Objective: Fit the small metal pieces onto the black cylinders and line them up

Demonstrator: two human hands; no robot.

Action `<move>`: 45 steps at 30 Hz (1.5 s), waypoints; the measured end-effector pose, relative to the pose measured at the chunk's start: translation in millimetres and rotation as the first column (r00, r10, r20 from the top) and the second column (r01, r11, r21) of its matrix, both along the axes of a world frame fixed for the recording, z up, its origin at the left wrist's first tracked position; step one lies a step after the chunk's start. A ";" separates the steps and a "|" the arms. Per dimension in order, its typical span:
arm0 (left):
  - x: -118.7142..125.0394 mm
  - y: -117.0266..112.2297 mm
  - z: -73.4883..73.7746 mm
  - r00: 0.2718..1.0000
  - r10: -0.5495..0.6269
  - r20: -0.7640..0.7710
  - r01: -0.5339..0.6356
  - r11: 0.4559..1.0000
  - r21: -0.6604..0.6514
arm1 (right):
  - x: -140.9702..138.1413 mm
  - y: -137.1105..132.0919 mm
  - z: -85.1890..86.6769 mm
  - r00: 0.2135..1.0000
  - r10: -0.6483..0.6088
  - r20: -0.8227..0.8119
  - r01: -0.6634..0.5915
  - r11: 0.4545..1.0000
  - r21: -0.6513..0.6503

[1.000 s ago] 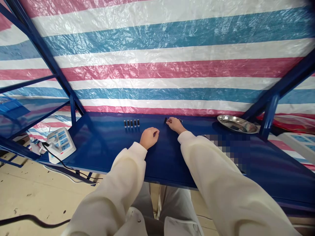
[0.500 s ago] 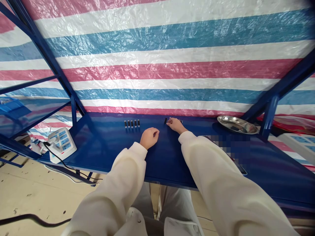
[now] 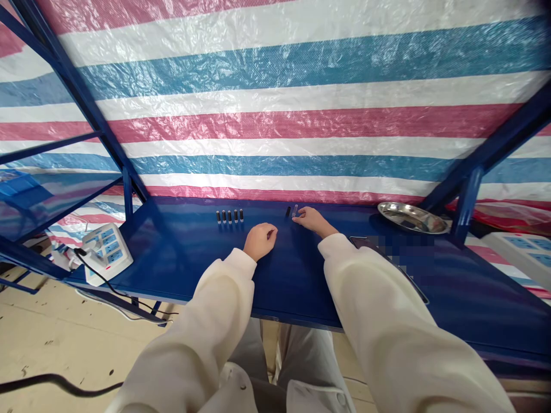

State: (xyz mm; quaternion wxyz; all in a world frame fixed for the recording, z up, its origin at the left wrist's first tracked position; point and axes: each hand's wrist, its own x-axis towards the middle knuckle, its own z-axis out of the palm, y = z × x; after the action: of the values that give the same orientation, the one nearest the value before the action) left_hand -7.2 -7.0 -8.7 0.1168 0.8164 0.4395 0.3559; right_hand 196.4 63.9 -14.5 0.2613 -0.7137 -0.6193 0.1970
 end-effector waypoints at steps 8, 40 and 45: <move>-1.1 1.3 -0.7 1.000 -0.010 0.003 0.010 1.000 -0.001 | -25.3 -50.6 29.5 0.985 -0.018 -0.171 0.063 0.964 0.260; -67.5 83.0 78.1 0.674 0.146 -0.724 -0.208 0.978 0.004 | -64.6 -78.5 0.9 0.944 0.306 -0.120 -0.236 0.886 0.399; -66.6 84.4 74.3 0.674 0.130 -0.727 -0.191 0.982 -0.002 | -64.9 -79.3 2.4 0.944 0.305 -0.123 -0.235 0.887 0.398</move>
State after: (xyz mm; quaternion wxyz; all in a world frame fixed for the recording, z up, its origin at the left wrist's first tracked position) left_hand -73.8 77.4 65.6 -0.0660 0.8434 0.5332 -0.0031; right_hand 131.5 -15.4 -12.2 0.4193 -0.5354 -0.7125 0.1731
